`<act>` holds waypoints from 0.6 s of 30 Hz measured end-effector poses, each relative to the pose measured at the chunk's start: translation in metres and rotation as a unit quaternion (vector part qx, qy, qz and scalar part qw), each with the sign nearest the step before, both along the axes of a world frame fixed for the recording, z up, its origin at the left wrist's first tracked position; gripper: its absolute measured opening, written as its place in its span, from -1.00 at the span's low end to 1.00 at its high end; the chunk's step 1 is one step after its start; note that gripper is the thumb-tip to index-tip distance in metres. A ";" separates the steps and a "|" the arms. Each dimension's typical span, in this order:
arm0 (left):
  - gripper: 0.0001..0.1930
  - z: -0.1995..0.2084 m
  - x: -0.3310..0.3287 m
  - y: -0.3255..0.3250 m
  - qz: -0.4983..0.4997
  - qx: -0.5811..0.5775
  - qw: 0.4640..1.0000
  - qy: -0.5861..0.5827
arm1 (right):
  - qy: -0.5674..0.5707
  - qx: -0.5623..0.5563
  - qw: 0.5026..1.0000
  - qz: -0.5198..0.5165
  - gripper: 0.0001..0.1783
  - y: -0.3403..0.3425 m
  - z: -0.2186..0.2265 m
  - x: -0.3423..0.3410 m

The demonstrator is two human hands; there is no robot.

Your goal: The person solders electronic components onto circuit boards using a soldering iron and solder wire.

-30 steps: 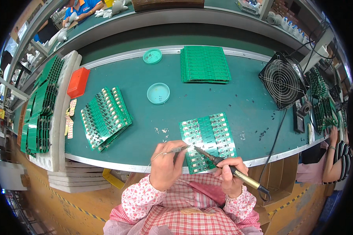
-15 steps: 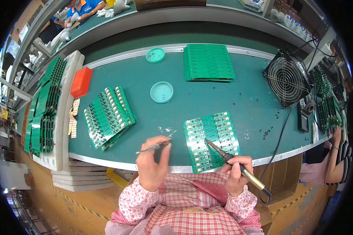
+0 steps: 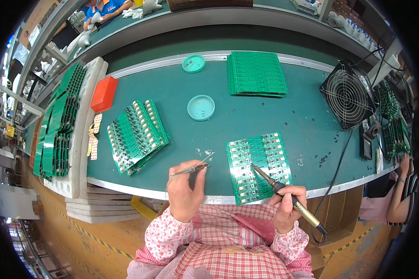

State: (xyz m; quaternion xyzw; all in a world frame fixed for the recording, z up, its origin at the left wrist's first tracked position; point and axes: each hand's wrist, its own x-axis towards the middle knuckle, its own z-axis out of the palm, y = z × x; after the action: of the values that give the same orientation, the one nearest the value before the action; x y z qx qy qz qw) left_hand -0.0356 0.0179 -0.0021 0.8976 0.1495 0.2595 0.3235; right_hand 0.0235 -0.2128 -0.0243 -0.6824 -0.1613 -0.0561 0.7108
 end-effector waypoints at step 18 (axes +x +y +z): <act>-0.85 -0.002 0.001 -0.004 0.007 0.050 0.999 -0.020 | -0.005 -0.016 1.000 -0.008 -0.75 0.000 0.001 0.000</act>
State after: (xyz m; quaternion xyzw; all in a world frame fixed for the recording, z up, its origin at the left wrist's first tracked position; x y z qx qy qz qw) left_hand -0.0350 0.0139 -0.0037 0.9063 0.1358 0.2869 0.2791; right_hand 0.0233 -0.2126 -0.0236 -0.6948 -0.1607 -0.0625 0.6983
